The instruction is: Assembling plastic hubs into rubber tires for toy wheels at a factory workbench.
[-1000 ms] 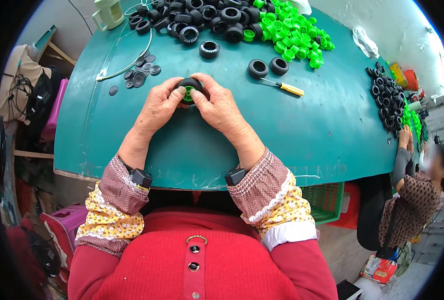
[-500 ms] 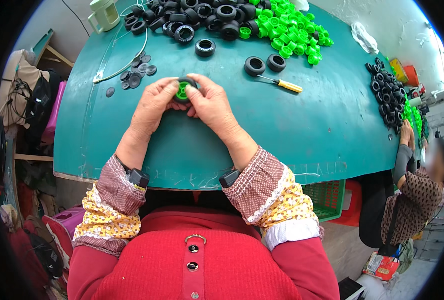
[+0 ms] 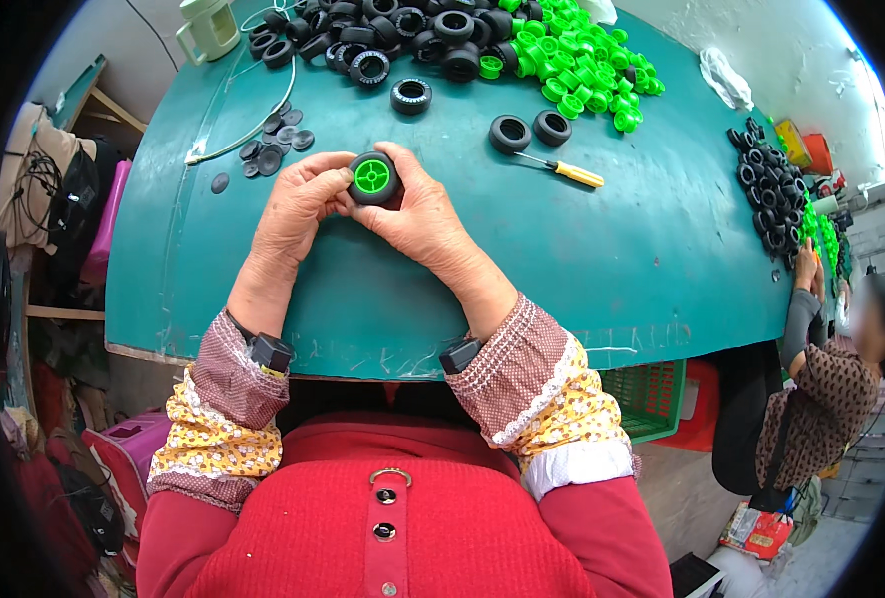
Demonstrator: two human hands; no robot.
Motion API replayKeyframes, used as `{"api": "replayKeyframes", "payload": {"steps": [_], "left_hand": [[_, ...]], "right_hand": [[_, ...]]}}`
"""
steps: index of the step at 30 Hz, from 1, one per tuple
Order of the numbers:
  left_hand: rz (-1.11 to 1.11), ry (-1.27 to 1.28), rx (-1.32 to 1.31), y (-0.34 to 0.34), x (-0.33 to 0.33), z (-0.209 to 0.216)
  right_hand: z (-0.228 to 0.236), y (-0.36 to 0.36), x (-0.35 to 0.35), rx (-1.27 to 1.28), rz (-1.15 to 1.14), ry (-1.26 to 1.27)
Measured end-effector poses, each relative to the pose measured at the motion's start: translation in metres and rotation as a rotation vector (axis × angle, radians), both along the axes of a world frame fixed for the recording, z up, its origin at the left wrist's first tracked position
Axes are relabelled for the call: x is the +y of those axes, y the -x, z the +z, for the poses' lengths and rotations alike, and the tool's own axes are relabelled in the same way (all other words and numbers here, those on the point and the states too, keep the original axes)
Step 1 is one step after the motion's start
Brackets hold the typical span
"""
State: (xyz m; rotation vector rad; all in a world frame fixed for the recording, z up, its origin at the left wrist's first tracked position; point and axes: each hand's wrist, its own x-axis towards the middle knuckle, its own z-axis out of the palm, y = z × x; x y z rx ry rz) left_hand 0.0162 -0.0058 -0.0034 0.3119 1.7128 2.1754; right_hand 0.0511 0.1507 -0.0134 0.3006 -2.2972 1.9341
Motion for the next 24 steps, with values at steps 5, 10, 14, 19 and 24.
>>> {"api": "replayKeyframes", "payload": {"steps": [5, 10, 14, 19, 24], "left_hand": [[-0.082, -0.13, -0.166, -0.006, 0.004, 0.006], [-0.244, -0.161, -0.136, -0.008, 0.005, 0.006], [-0.274, -0.183, -0.095, -0.008, 0.006, 0.003], [-0.271, -0.161, -0.15, -0.007, 0.006, 0.002], [-0.168, -0.205, -0.22, -0.015, 0.016, 0.009]], "right_hand": [[0.018, -0.008, -0.003, 0.053, -0.041, -0.227], [0.018, -0.012, -0.005, 0.097, -0.105, -0.195], [0.014, -0.008, -0.004, 0.293, -0.048, -0.278], [0.015, -0.01, -0.007, 0.304, -0.113, -0.25], [0.013, -0.008, -0.008, 0.186, -0.218, -0.164]]}}
